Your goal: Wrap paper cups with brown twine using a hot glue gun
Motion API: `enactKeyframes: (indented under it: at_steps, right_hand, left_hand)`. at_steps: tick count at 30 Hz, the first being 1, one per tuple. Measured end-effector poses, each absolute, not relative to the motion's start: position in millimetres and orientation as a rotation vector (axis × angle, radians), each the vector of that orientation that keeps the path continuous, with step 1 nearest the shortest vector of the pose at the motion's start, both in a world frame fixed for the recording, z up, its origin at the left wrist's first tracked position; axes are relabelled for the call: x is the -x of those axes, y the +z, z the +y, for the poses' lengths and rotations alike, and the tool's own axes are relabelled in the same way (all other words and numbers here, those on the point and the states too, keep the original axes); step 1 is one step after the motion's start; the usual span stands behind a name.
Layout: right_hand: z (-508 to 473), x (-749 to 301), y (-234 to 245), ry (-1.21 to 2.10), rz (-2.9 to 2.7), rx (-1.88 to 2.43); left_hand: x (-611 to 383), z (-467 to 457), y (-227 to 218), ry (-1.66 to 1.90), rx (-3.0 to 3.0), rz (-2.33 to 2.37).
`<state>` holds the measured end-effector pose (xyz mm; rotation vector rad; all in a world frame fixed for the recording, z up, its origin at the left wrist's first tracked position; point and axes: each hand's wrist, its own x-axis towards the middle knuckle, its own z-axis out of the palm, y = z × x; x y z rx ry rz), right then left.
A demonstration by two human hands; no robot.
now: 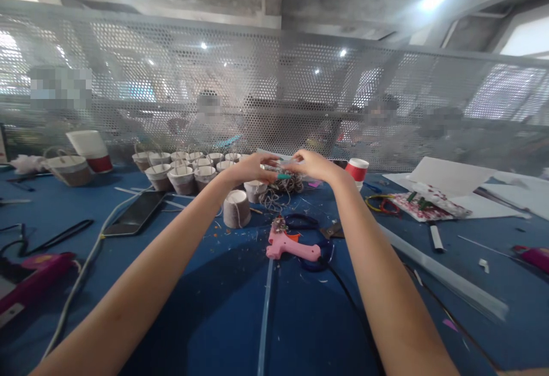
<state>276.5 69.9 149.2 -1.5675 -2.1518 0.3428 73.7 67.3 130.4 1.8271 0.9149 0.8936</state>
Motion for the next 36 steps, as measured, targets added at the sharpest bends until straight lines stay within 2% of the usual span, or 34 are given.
enactKeyframes:
  at_steps: [3,7,13,16,20,22,24,27,30,33,36]
  right_hand:
    - [67.2,-268.7,151.0,0.284,-2.077,1.422]
    - [66.9,-278.0,155.1,0.264,-1.996,1.33]
    - [74.6,-302.8,153.2,0.245,-1.893,1.577]
    - [73.4,-299.0,148.1,0.517,-1.882,1.54]
    - [61.1,-273.3,141.7,1.214,-2.016,1.11]
    - [56.1,-258.7,139.1,1.438,-2.102,0.919]
    - [55.7,-249.3,136.9,1.438,-2.112,0.866]
    - [62.9,-249.6,134.6,1.204,-2.045,1.022]
    - [73.3,-260.8,132.1,0.91,-2.0,1.309]
    - [80.4,-269.6,126.8,0.685,-1.994,1.576]
    - [79.1,-271.7,121.2,0.805,-2.076,1.669]
  left_hand:
    - [-78.2,64.1,131.1,0.803,-1.785,0.78]
    - [-75.1,66.4,136.0,0.922,-1.702,0.774]
    - [-67.2,69.0,145.3,1.101,-1.552,0.801]
    - [-67.9,67.3,147.2,1.109,-1.538,0.816]
    - [-72.7,61.7,148.6,1.149,-1.485,0.765]
    - [-75.4,59.4,149.5,1.162,-1.46,0.719]
    - [-76.4,58.0,151.4,1.17,-1.469,0.698]
    - [-69.4,55.3,159.0,1.162,-1.628,0.804]
    - [-49.4,47.7,173.2,1.001,-2.041,1.107]
    - [-26.5,37.7,187.5,0.609,-2.454,1.532]
    - [-15.0,32.7,193.0,0.018,-2.46,1.606]
